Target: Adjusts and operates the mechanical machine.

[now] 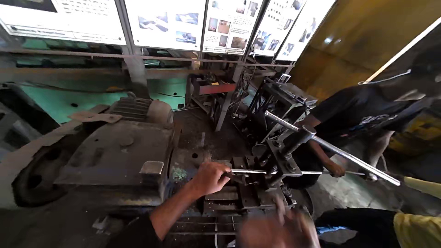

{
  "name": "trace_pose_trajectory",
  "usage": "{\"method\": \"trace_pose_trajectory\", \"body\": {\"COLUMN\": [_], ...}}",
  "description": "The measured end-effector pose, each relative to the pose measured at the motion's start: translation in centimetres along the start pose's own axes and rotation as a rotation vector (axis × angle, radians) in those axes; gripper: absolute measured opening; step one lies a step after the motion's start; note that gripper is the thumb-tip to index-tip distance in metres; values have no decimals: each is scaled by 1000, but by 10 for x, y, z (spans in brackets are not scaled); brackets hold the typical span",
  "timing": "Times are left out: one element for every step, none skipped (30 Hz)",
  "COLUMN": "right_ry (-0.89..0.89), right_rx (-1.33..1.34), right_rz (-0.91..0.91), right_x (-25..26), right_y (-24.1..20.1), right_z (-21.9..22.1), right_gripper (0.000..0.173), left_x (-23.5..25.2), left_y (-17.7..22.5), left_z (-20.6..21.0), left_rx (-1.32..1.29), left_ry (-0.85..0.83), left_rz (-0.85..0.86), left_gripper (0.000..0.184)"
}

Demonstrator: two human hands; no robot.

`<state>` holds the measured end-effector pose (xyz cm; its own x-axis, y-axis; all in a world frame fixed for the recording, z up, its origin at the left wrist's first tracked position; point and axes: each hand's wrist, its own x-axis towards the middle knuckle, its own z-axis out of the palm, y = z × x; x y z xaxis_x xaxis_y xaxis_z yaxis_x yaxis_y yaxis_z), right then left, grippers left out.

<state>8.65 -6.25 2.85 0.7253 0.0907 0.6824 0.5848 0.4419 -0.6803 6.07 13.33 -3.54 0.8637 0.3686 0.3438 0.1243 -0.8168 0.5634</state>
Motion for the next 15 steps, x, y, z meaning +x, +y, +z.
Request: {"method": "trace_pose_trajectory", "body": {"right_ry": [108, 210, 217, 46, -100, -194, -263, -280, -245, -187, -122, -55, 7, 59, 88], "right_rx": [-46, -40, 4, 35, 32, -19, -87, -88, -42, -5, 13, 18, 26, 23, 22], "right_rz": [-54, -160, -229, -221, -214, -160, -81, -57, -86, -113, -130, -141, -137, -114, -95], "right_x": [26, 40, 57, 83, 109, 105, 89, 87, 90, 83, 67, 51, 38, 34, 39], "right_y": [21, 52, 83, 103, 115, 114, 104, 93, 83, 69, 52, 38, 28, 24, 32], "right_z": [56, 91, 115, 132, 144, 136, 117, 108, 103, 87, 62, 37, 16, 6, 14], "right_gripper": [42, 43, 45, 50, 53, 54, 55, 56, 56, 55, 54, 52, 49, 48, 48], "left_x": [-2, -9, -7, 18, 41, 36, 22, 22, 30, 32, 28, 26, 27, 27, 29], "left_y": [4, 11, 8, -1, -6, -4, -4, -10, -18, -22, -23, -23, -23, -22, -21], "left_z": [-5, -7, -13, -32, -47, -43, -27, -19, -19, -16, -9, -7, -6, -5, -8], "left_rx": [-54, -131, -134, -82, -40, -43, -59, -104, -170, -224, -253, -264, -272, -286, -294], "left_ry": [-23, -82, -103, -105, -89, -114, -124, -92, -66, -56, -54, -63, -77, -89, -105], "left_rz": [-65, -183, -246, -269, -264, -281, -288, -271, -245, -221, -208, -202, -200, -204, -213], "left_gripper": [21, 21, 21, 24, 26, 27, 29, 30, 32, 34, 36, 37, 39, 40, 41]}}
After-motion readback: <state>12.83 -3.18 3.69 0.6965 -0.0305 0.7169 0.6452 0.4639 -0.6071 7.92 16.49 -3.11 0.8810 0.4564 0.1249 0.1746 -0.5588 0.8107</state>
